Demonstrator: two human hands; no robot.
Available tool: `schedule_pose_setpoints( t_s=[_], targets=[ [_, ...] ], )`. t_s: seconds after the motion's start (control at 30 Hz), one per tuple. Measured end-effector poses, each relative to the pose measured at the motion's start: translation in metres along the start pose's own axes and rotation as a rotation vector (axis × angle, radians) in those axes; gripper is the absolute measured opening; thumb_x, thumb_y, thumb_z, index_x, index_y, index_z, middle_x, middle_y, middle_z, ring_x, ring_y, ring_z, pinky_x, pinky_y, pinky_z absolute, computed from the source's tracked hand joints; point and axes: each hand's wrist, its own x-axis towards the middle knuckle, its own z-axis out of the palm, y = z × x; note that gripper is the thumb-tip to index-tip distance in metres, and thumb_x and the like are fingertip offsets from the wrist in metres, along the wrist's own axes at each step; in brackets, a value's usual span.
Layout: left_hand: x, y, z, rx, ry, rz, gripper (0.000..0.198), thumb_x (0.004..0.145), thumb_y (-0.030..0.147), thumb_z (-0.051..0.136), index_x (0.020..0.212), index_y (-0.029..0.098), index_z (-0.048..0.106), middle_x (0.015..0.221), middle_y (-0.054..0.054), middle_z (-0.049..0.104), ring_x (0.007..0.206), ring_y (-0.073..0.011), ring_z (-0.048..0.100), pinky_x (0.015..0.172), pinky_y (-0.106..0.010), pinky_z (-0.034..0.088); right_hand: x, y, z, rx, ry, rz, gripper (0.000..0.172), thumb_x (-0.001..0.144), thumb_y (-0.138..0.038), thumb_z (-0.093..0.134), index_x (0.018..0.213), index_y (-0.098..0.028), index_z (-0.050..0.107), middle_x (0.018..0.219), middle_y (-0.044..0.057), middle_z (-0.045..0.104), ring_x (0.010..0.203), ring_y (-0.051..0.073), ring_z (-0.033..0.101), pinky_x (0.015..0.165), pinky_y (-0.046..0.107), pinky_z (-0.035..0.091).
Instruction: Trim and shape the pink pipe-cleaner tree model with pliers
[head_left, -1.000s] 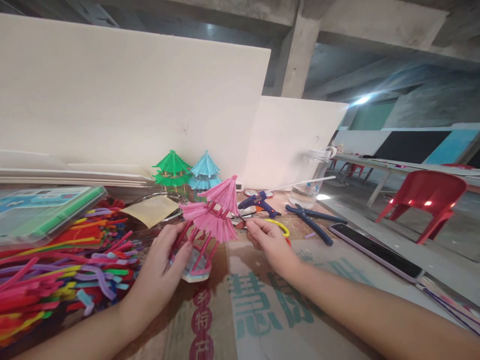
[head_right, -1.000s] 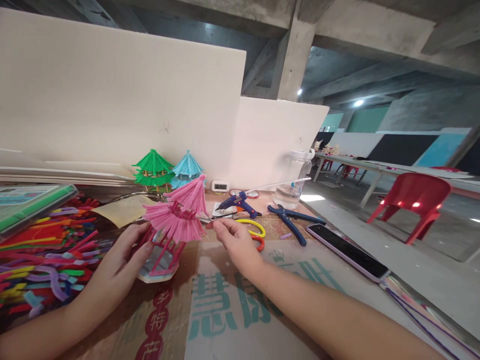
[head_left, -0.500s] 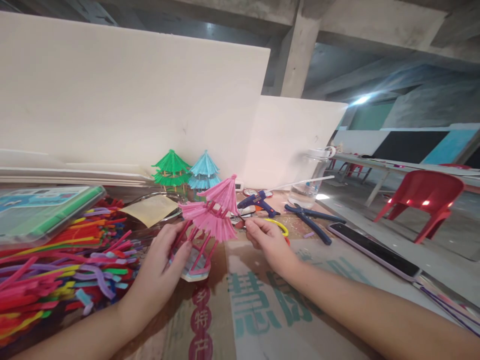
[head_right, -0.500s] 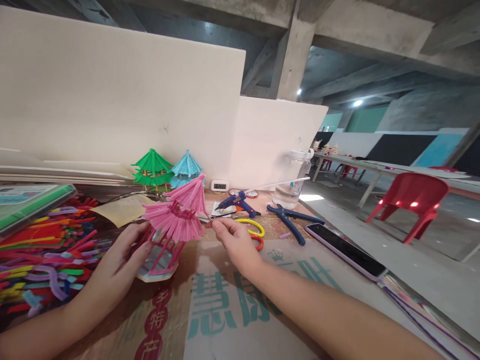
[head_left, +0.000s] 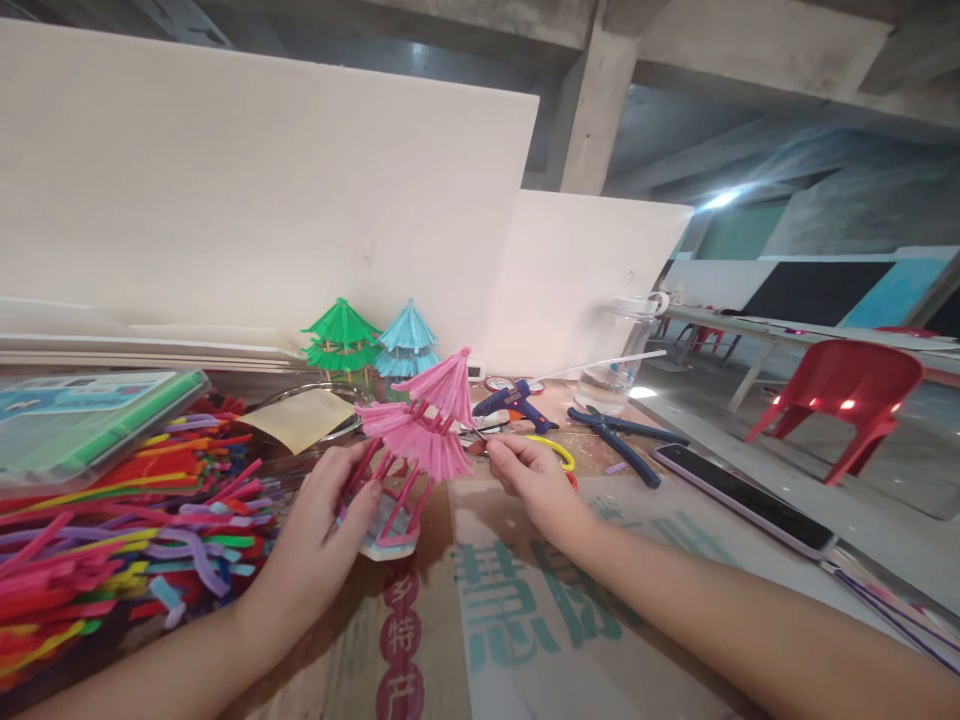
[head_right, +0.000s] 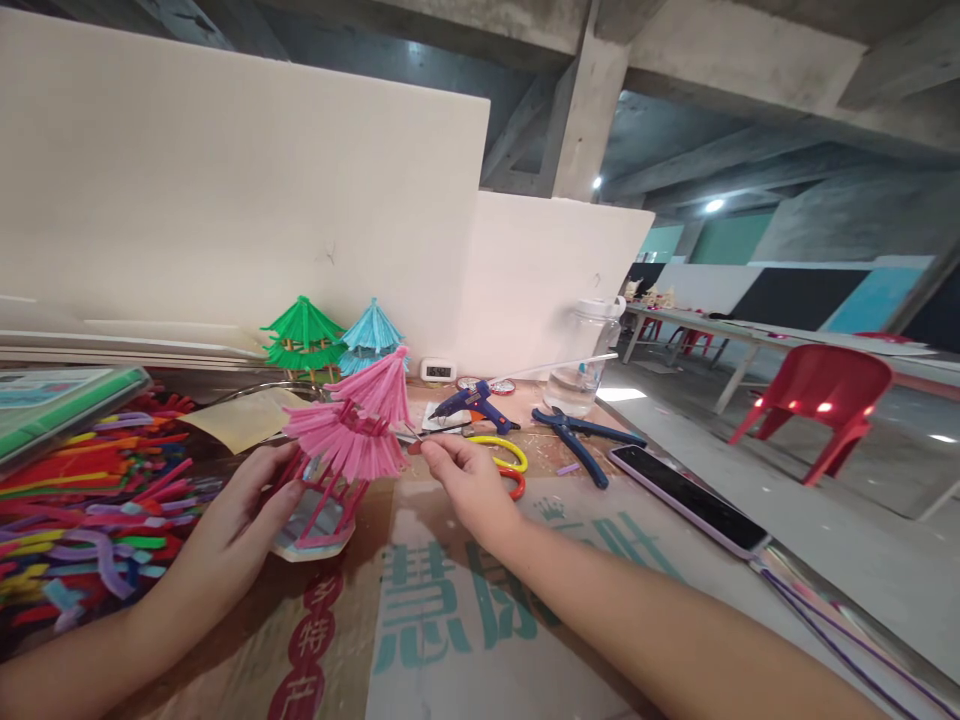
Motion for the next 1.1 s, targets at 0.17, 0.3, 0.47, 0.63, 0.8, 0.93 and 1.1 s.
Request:
schedule_pose_setpoints(
  t_s=[0.17,0.3,0.47,0.63,0.8,0.93,1.1],
  targets=[
    [0.0007,0.0025,-0.001,-0.008,0.001,-0.007,0.033,0.089,0.041,0.045,0.112,0.023,0.061,0.11,-0.005,0.067,0.106,-0.0229,0.062,0.092,-0.035,0.052,-0.0002,-0.0008,0.0013,0.011,-0.017,-0.005,0.048,0.071,-0.065,0.063,0.075,-0.017,0.061,0.054,-0.008,0.03,0.049,0.008,0.022,0.047,0.026,0.014],
    [0.0004,0.0025,-0.0008,-0.002,0.0,-0.002,0.032,0.089,0.041,0.046,0.111,0.023,0.061,0.109,-0.005,0.068,0.105,-0.0231,0.063,0.092,-0.036,0.052,0.0007,0.0012,0.0007,0.026,-0.011,0.007,0.049,0.071,-0.065,0.063,0.076,-0.016,0.061,0.053,-0.008,0.029,0.05,0.009,0.021,0.047,0.026,0.014],
    [-0.0001,0.0006,-0.0006,0.001,-0.004,0.007,0.031,0.09,0.04,0.045,0.112,0.024,0.061,0.112,-0.004,0.067,0.107,-0.0228,0.062,0.092,-0.034,0.052,0.0008,0.0011,0.0001,0.002,0.001,0.016,0.048,0.072,-0.065,0.062,0.074,-0.017,0.061,0.053,-0.007,0.029,0.05,0.009,0.022,0.047,0.026,0.014],
    [0.0005,0.0021,-0.0012,-0.014,-0.01,0.011,0.031,0.09,0.04,0.045,0.111,0.024,0.061,0.109,-0.005,0.067,0.105,-0.0223,0.062,0.091,-0.034,0.052,-0.0001,-0.0011,0.0007,0.007,-0.003,0.001,0.048,0.071,-0.064,0.064,0.076,-0.017,0.062,0.055,-0.007,0.032,0.05,0.009,0.022,0.047,0.026,0.014],
    [0.0006,0.0039,-0.0017,-0.013,-0.008,0.006,0.03,0.09,0.04,0.045,0.11,0.023,0.061,0.108,-0.005,0.067,0.104,-0.0221,0.063,0.091,-0.034,0.052,0.0011,0.0008,-0.0003,0.008,0.006,0.006,0.049,0.071,-0.065,0.063,0.076,-0.016,0.063,0.054,-0.007,0.03,0.05,0.009,0.022,0.048,0.026,0.014],
    [0.0,0.0049,-0.0021,-0.021,-0.007,-0.001,0.031,0.089,0.04,0.046,0.11,0.023,0.061,0.109,-0.005,0.067,0.105,-0.0227,0.063,0.092,-0.035,0.052,0.0013,0.0007,0.0,-0.006,0.0,0.013,0.049,0.071,-0.065,0.062,0.075,-0.016,0.061,0.054,-0.007,0.03,0.05,0.009,0.022,0.047,0.026,0.014],
    [0.0002,0.0069,-0.0023,-0.028,0.003,-0.03,0.033,0.089,0.041,0.045,0.112,0.023,0.059,0.111,-0.006,0.067,0.108,-0.0233,0.062,0.095,-0.036,0.051,-0.0006,-0.0024,0.0031,-0.001,-0.01,-0.003,0.045,0.07,-0.062,0.065,0.074,-0.018,0.06,0.055,-0.007,0.033,0.051,0.009,0.024,0.047,0.026,0.015]
  ],
)
